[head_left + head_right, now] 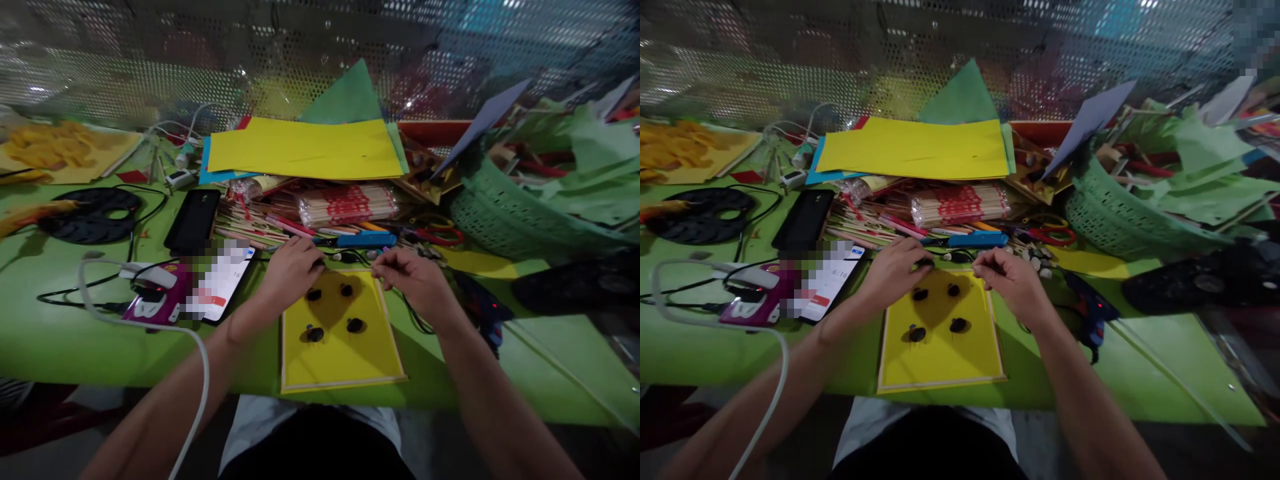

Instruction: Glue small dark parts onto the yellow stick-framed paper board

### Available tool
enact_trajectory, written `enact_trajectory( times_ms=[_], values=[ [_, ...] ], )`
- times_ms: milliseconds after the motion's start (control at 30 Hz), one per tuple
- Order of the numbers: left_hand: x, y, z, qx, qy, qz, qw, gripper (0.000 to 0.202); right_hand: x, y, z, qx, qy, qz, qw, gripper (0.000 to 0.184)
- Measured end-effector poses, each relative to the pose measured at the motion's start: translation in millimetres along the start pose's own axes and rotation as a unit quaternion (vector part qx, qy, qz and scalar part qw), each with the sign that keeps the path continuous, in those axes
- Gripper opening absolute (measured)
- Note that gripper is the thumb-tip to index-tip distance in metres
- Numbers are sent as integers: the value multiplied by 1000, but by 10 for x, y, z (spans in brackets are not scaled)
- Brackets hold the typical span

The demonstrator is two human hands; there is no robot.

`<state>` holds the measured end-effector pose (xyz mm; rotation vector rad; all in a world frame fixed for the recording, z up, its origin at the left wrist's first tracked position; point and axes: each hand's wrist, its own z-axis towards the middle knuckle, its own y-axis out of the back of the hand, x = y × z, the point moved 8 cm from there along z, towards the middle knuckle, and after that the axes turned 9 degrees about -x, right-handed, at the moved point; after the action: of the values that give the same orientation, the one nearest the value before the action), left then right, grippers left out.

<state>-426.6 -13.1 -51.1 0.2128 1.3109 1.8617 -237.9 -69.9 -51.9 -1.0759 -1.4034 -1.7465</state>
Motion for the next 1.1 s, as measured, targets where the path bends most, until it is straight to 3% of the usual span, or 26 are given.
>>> enact_trajectory(
  times_ms=[67,200,367,567,667,800,967,1100],
  values=[
    [15,70,7,-15,5,-5,1000,15,6,-42,-16,31,40,-103,993,13],
    [65,193,22,-47,17,-15,999,16,4,-165,-44,100,130,-268,949,8],
    [107,276,25,-62,27,-15,998,17,-46,-215,-44,105,146,-336,925,10],
    [156,298,29,-33,49,-23,998,18,-13,-294,-63,89,163,-422,887,12],
    [168,239,12,30,50,-13,998,17,35,-257,-49,76,160,-387,905,10],
    [156,128,-52,113,33,23,993,14,97,-84,-40,35,121,-258,958,6],
    [127,62,-106,130,10,68,989,13,174,233,-262,-26,86,-47,995,9],
    [130,23,-116,127,10,84,988,11,1,678,-749,-77,5,59,995,16]
  ],
)
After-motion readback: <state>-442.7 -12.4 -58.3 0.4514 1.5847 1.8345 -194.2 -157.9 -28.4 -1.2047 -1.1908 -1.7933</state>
